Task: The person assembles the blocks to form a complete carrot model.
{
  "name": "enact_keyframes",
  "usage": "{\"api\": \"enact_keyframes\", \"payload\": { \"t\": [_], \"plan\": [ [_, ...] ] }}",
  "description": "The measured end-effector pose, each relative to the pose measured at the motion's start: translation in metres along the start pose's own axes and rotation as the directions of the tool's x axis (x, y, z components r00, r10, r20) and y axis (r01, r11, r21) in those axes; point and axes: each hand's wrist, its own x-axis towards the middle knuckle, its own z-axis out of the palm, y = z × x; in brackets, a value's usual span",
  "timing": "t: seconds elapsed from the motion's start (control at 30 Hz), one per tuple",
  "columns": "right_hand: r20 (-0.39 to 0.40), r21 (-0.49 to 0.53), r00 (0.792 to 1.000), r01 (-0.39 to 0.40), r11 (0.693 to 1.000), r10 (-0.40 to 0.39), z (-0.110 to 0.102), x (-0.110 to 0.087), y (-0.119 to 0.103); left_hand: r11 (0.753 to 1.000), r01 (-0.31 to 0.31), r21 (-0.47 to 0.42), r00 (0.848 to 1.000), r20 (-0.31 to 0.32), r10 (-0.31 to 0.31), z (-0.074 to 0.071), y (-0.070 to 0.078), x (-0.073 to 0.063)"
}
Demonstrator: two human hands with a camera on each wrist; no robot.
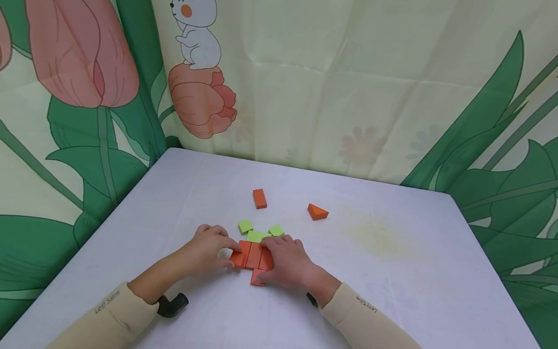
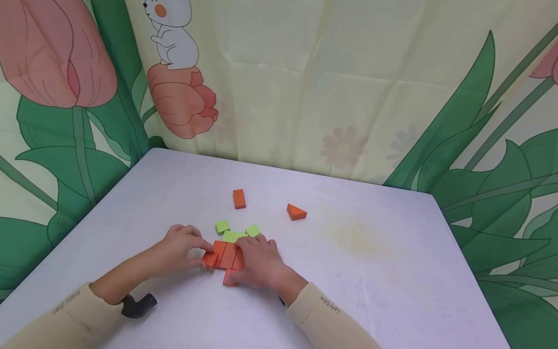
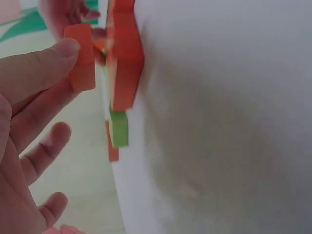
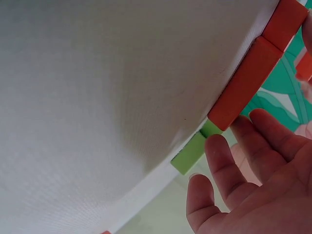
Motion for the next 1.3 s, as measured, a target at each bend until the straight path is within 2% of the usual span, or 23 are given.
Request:
{"api": "enact_keyframes", "payload": {
  "t": [0.2,0.33,0.63,0.73,0.9,0.97,1.13,1.3],
  "plan": [
    [-0.011,-0.004,1.000,0.005,1.000,-0.005,0.001,0.000,0.001,0.993,-0.105,0.059,0.993,-0.045,0.108,0.013,0.005,-0.007],
    [-0.017,-0.003,1.000,0.004,1.000,-0.004,0.001,0.000,0.002,0.989,-0.131,0.070,0.988,-0.068,0.135,0.017,0.006,-0.009],
    [-0.021,0.003,1.000,0.006,1.000,-0.006,0.003,0.001,0.002,0.979,-0.182,0.096,0.979,-0.079,0.190,0.021,0.015,-0.013],
    [-0.020,0.005,1.000,0.005,1.000,-0.005,0.003,0.001,0.003,0.983,-0.160,0.088,0.984,-0.069,0.166,0.022,0.015,-0.013],
    [-0.017,0.009,1.000,0.008,1.000,-0.008,0.002,0.002,0.003,0.995,-0.096,0.024,0.995,0.003,0.096,0.019,0.009,-0.010],
    [-0.016,0.011,1.000,0.010,1.000,-0.010,0.002,0.002,0.003,0.996,-0.093,0.007,0.996,0.015,0.093,0.018,0.007,-0.009],
    [-0.019,0.013,1.000,0.013,1.000,-0.013,0.002,0.002,0.003,0.993,-0.119,0.006,0.993,-0.011,0.119,0.019,0.004,-0.007],
    [-0.015,0.012,1.000,0.011,1.000,-0.011,0.002,0.002,0.003,0.996,-0.091,0.009,0.995,-0.025,0.091,0.021,0.008,-0.004]
  ]
}}
